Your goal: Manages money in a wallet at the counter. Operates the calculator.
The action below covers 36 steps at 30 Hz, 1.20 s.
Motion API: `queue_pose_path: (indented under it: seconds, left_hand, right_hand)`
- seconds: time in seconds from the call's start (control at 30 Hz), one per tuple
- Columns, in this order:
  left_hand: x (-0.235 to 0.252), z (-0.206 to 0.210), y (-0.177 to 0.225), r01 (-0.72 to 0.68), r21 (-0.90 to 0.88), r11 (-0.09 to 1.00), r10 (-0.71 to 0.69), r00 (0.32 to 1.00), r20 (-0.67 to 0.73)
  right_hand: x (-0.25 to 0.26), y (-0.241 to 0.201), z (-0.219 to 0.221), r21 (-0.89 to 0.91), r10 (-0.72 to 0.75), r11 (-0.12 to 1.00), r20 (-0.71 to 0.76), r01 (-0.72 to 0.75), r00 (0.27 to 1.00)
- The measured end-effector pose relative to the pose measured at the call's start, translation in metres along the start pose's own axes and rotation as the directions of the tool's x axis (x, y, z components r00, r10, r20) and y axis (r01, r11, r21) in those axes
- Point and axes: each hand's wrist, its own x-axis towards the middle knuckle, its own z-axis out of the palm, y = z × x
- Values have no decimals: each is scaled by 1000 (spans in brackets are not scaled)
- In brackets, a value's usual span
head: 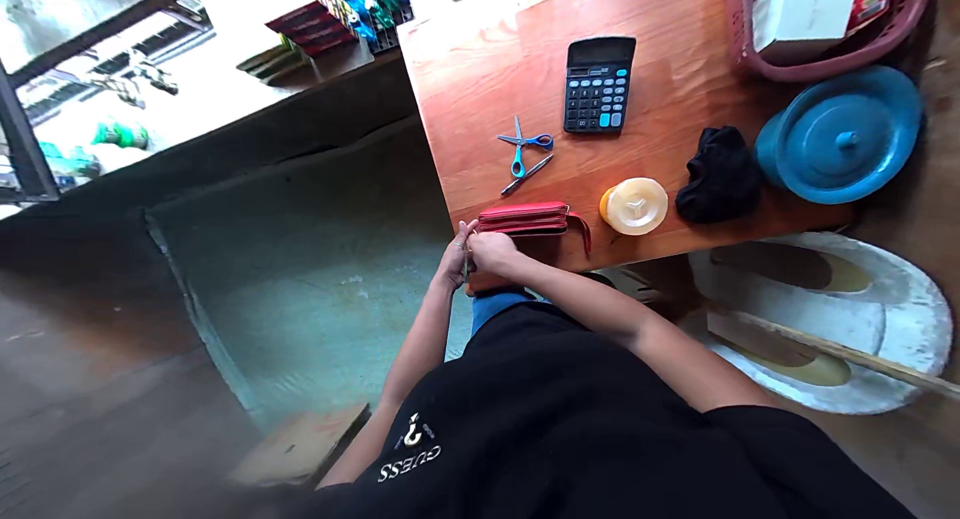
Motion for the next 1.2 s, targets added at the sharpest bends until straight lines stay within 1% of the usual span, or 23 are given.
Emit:
queue_pose_path:
  seconds: [0.07,0.13,0.2,0.27,0.33,0.4,0.53,0.67,0.73,0.8,0.87,1.03,1.13,1.2]
  left_hand:
    - [-10,13,-5,-4,5,1000,4,998,-60]
    - [-18,30,-11,10,47,999,-6,997,-83]
    - [-19,52,-17,-9,25,1000,13,988,-153]
    - [-12,67,-18,-51,-19,998,45,970,-238]
    - [-5,73,-19,-86,-51,995,68,957,-283]
    - [-2,74,-19,-112,-59,992,89,952,-294]
    - [-4,74,-19,-136,-120,983,97,953,-286]
    - [-5,75,-21,-141,-181,973,85,954,-287]
    - [-4,77,-20,-145,-208,967,79,952,-295]
    - [-5,80,-19,-159,-230,960,81,945,-317]
    - [-5,82,-18,-168,-242,956,81,940,-331]
    - [-4,88,-14,-148,-168,975,83,936,-343]
    - [0,94,-13,-135,-147,980,72,928,-366]
    - [3,99,-9,-109,-158,981,39,919,-394]
  right_hand:
    - [-27,32,-22,33,-16,999,-103,20,995]
    - [-45,80,-36,16,-32,999,-225,37,974]
    - [-44,127,-40,-18,-125,992,-306,126,944]
    - [-34,146,-43,-92,-256,967,-342,239,904]
    - [-23,149,-51,-150,-329,944,-364,294,871]
    - [-13,153,-58,-160,-359,933,-405,322,841]
    - [-10,154,-60,-172,-336,942,-426,289,840]
    - [-16,150,-45,-232,-353,935,-517,270,780]
    - [-19,150,-41,-224,-352,935,-520,274,779]
    - [-22,152,-42,-218,-358,933,-489,286,796]
    - [-24,154,-42,-242,-389,920,-470,308,792]
    - [-21,155,-46,-280,-396,913,-444,296,804]
    - [-16,156,-46,-314,-417,902,-467,295,779]
    - [-15,157,-45,-336,-435,893,-480,299,762]
